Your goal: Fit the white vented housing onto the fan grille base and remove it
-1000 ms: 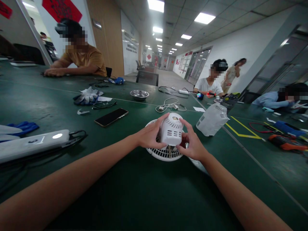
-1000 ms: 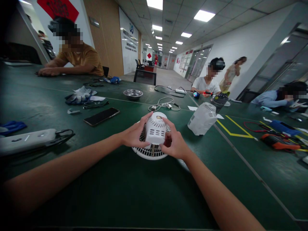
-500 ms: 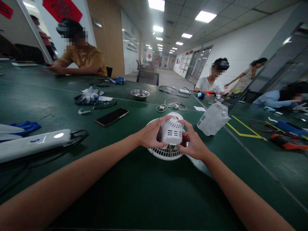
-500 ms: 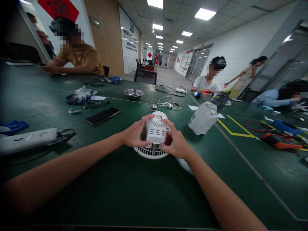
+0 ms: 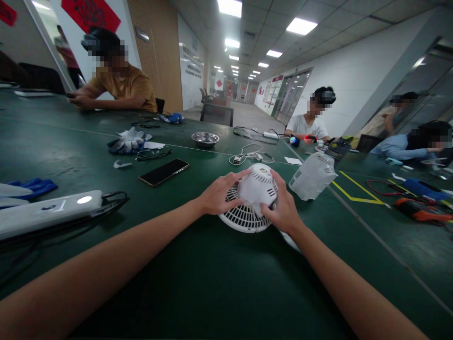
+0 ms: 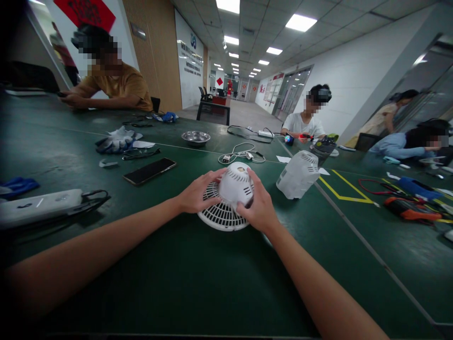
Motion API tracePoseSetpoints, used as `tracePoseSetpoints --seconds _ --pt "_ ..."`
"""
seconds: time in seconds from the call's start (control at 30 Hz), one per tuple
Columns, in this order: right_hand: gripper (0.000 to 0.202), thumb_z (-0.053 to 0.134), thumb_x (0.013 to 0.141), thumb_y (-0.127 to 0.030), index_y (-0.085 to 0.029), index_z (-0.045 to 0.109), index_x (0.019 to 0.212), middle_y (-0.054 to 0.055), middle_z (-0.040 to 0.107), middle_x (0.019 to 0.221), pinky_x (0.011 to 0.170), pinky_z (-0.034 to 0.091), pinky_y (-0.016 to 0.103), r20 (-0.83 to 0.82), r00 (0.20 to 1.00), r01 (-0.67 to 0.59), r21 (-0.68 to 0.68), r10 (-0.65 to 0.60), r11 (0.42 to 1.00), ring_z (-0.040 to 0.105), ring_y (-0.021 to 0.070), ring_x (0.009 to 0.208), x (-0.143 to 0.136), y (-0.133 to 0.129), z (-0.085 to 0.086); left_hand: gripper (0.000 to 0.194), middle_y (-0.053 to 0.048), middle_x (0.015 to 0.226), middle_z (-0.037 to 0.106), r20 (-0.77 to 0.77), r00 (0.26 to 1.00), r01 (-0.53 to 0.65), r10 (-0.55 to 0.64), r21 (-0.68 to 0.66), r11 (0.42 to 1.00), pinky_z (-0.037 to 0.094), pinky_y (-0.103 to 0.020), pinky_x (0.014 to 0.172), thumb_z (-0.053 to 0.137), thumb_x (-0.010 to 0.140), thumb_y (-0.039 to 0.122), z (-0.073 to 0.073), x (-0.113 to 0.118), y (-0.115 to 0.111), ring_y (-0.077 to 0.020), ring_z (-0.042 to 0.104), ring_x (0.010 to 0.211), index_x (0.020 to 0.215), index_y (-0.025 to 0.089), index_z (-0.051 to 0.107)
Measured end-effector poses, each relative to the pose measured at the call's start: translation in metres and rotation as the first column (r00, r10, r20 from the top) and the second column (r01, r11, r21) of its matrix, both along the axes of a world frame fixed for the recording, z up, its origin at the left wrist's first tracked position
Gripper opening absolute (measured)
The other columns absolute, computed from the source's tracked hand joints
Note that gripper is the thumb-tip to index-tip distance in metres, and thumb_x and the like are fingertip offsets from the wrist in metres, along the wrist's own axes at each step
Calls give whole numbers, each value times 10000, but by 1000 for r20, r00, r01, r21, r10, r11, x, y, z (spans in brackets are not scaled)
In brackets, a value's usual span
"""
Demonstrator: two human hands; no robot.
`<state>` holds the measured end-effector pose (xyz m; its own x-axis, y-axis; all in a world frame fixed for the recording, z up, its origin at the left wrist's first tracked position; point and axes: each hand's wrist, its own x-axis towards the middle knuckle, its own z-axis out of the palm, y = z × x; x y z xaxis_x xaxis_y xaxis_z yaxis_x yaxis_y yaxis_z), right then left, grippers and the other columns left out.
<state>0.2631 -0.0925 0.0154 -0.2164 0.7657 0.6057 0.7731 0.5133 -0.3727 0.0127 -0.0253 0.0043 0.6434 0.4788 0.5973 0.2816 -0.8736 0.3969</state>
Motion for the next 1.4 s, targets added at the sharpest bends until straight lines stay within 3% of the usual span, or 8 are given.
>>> tracePoseSetpoints --seconds 0.27,0.47,0.63,0.73,0.87,1.1,1.27,1.4 --pt "1069 823 723 -467 -275 235 1595 161 555 1461 1039 479 617 -146 989 6 -191 -34 981 609 379 1224 18 11 -4 542 -125 1383 631 126 923 -277 363 -436 856 394 -481 1110 350 1038 514 -19 -6 25 -313 573 1282 1424 192 550" --pt "1056 892 643 -443 -267 364 1541 78 734 1002 861 570 589 -365 922 43 -234 -129 971 700 316 844 12 7 -1 570 -90 1154 736 388 863 28 323 -675 737 508 -389 947 428 994 614 -33 -17 45 -274 683 1063 1345 205 612" --pt "792 800 742 -489 -268 452 1418 69 740 1089 812 605 476 -771 622 -109 -258 -136 960 721 303 944 -1 9 -2 551 -110 1287 681 510 823 147 249 -615 775 514 -378 945 433 1006 598 -33 -18 49 -259 638 1159 1333 192 613" --pt "519 597 865 -604 -272 572 1263 64 746 1120 796 611 485 -866 476 -346 -346 -155 872 719 302 993 -10 8 -7 501 -118 1274 694 524 837 282 157 -660 696 532 -396 949 637 932 531 -30 -13 45 -265 663 1135 1294 184 627" --pt "508 504 877 -676 -256 647 1125 73 770 1035 765 617 471 -872 446 -557 -447 -202 700 726 304 991 -14 7 -14 414 -107 1074 759 623 744 427 239 -720 547 567 -437 943 819 816 342 -28 -11 43 -234 725 959 1140 137 664" --pt "397 585 865 -578 -246 639 1074 66 752 934 753 614 441 -862 462 -605 -478 -208 637 732 272 891 -15 11 -17 207 -94 891 780 510 778 309 368 -820 482 623 -420 812 826 797 234 -26 -13 46 -223 736 792 947 117 743" --pt "645 686 792 -552 -258 478 1327 48 702 972 834 584 499 -779 560 -220 -470 -284 855 703 273 876 10 27 -20 171 -80 823 777 456 792 179 406 -810 559 619 -390 717 831 778 238 -25 -10 42 -222 731 728 892 129 766" --pt "859 794 673 -527 -193 472 1396 111 653 1063 972 487 572 -281 868 369 -186 -409 911 639 332 977 53 41 -21 136 -82 793 773 417 791 129 448 -829 544 617 -402 714 837 762 217 -21 -9 39 -233 733 715 842 130 770"
